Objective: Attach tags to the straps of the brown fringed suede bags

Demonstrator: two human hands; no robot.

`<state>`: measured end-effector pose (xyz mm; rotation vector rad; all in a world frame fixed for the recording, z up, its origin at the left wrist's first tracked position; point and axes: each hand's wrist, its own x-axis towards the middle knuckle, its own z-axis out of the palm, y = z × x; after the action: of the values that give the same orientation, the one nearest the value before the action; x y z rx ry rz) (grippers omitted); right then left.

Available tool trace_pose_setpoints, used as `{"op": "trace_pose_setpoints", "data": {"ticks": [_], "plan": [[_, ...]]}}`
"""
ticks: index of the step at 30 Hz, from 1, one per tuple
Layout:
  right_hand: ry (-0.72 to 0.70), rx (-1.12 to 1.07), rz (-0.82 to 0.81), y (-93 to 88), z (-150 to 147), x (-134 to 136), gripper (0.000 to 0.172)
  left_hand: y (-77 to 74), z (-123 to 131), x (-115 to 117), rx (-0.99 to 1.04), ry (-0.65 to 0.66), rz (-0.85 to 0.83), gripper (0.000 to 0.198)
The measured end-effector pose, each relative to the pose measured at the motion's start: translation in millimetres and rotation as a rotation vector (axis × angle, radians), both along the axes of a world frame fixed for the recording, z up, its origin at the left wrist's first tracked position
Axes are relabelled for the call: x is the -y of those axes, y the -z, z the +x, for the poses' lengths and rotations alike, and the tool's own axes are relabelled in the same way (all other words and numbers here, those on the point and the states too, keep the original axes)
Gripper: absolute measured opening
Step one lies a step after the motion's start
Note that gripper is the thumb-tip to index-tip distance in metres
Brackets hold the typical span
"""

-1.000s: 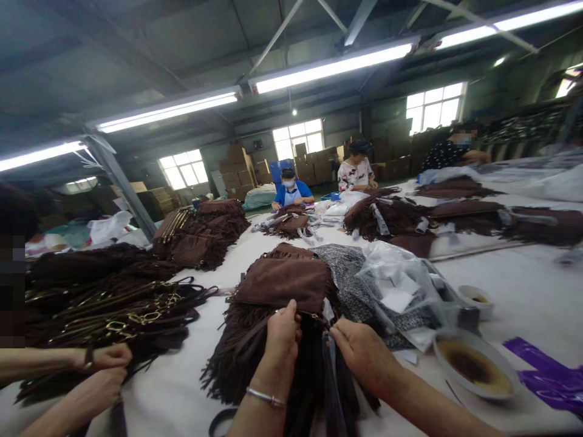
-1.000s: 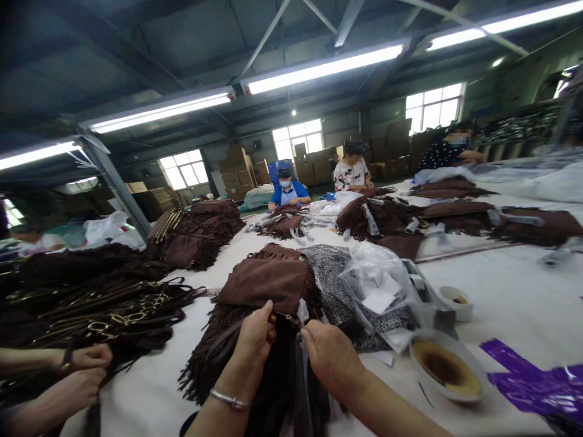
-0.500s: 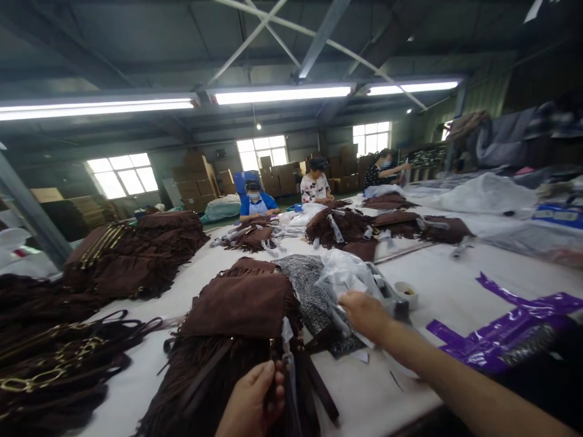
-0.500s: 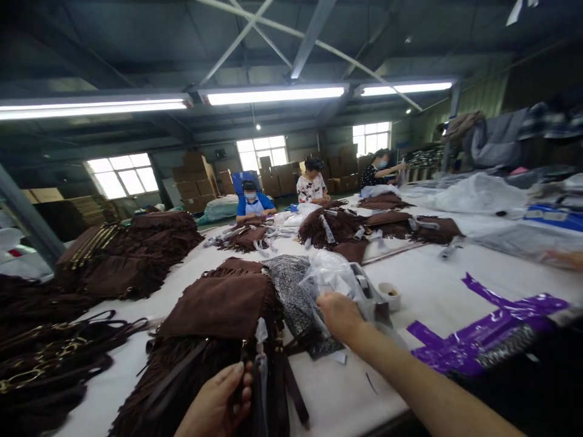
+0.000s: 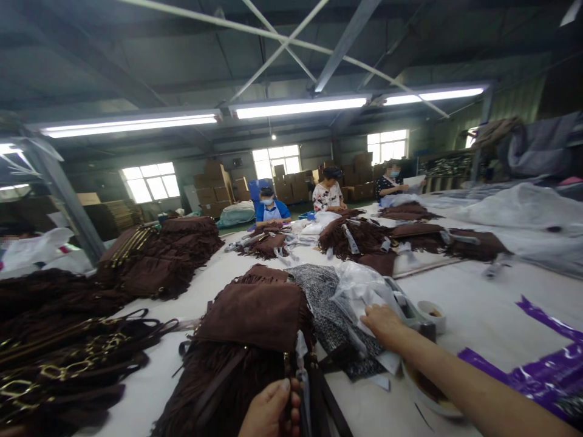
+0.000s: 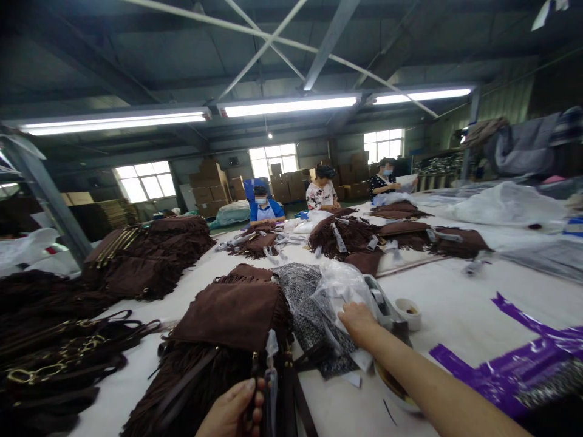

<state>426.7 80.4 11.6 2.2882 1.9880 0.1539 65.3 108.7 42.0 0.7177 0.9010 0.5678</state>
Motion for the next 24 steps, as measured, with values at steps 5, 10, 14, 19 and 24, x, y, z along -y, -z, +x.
{"op": "trace_pose_setpoints", "data": {"ticks": [5, 10, 14, 19, 24], "plan": [[-0.015, 0.004, 0.018, 12.3, 4.4, -5.8, 0.023, 11.3, -0.2, -5.8, 0.018, 0.041, 0.075, 0.039], [0.029, -0.03, 0.076, 13.4, 4.7, -3.2, 0.029, 14.4, -1.8, -8.6, 0.015, 0.05, 0.101, 0.041], [0.094, -0.092, 0.13, 5.0, 2.3, 2.9, 0.022, 4.4, 2.4, -0.1, 0.005, 0.009, 0.042, 0.032], [0.186, -0.226, 0.149, -14.4, 2.5, 5.0, 0.021, -6.9, 6.2, 7.8, -0.002, -0.016, 0.006, 0.029], [0.169, -0.371, 0.287, -53.2, -6.6, 18.2, 0.03, -13.8, 1.5, 9.4, 0.012, 0.011, 0.03, 0.029]]}}
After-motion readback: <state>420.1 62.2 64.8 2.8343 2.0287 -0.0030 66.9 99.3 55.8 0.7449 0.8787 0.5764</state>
